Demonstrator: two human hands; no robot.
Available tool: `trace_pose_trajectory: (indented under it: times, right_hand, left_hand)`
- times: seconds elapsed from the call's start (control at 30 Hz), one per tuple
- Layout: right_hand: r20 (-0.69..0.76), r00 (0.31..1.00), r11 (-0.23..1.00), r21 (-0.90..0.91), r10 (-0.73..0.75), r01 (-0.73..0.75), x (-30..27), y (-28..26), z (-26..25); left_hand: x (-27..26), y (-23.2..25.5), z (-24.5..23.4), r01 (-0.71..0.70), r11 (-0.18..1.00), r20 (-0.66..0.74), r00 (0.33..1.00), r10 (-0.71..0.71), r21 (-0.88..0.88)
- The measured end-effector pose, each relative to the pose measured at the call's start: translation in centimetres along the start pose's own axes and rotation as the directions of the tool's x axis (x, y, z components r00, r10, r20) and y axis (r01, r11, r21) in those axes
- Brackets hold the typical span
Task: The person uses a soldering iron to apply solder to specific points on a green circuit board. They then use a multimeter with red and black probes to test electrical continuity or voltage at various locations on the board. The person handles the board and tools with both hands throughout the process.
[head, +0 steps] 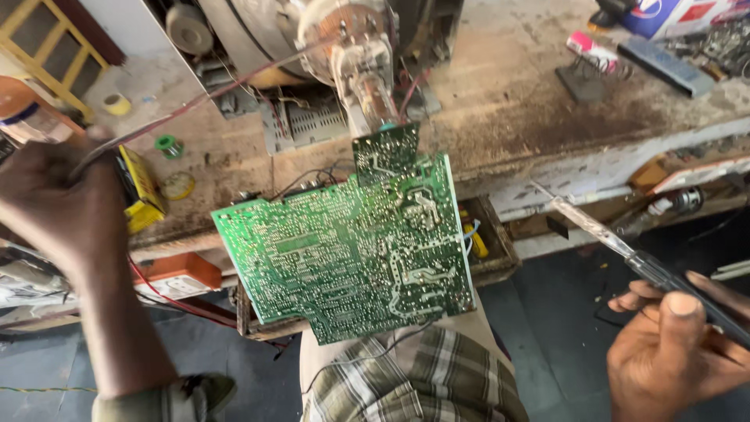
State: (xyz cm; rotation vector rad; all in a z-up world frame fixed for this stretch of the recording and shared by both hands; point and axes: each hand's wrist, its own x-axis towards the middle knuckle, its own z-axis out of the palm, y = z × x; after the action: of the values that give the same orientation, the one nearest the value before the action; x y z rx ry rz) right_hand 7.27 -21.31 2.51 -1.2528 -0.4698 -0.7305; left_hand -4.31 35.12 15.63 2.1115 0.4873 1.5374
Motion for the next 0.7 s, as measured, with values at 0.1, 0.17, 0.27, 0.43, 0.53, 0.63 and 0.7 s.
trace_pose_trajectory:
  times: [0.1,0.17,0.27,0.43,0.53,0.63,0.7]
  right_hand:
    - [0.002,1.0,1.0,0.013,-0.002,0.002,-0.4,0.4,-0.3]
    - [0.036,0.999,1.0,0.001,-0.017,0.017,-0.5,0.6,-0.3]
    - [0.086,0.995,0.997,-0.044,-0.057,0.061,-0.9,0.6,-0.3]
    - [0.084,0.992,0.995,-0.028,-0.092,0.094,-1.8,0.7,1.1]
    - [0.098,0.987,0.991,-0.014,-0.129,0.131,-2.8,0.6,2.8]
    - [0.151,0.988,0.997,0.067,-0.036,0.026,-4.1,-0.4,4.1]
    - [0.222,0.975,0.997,0.068,0.016,-0.032,-5.1,-1.2,4.9]
  left_hand:
    - [-2.5,0.6,-3.3,0.303,0.952,0.177,0.94,-0.291,-0.042]
    - [-4.6,0.4,-5.6,0.433,0.898,0.354,0.83,-0.43,0.074]
    - [-7.9,-1.2,-6.1,0.613,0.787,0.655,0.567,-0.5,0.071]
    - [-15.6,-1.0,-4.4,0.743,0.621,0.956,0.292,0.033,-0.248]
    - [-20.2,2.3,-2.1,0.922,0.307,0.972,0.227,0.067,-0.236]
    - [-22.6,6.2,0.4,0.911,0.308,0.936,0.326,-0.134,-0.273]
    - [-23.1,8.5,2.0,0.853,0.407,0.866,0.443,-0.232,-0.327]
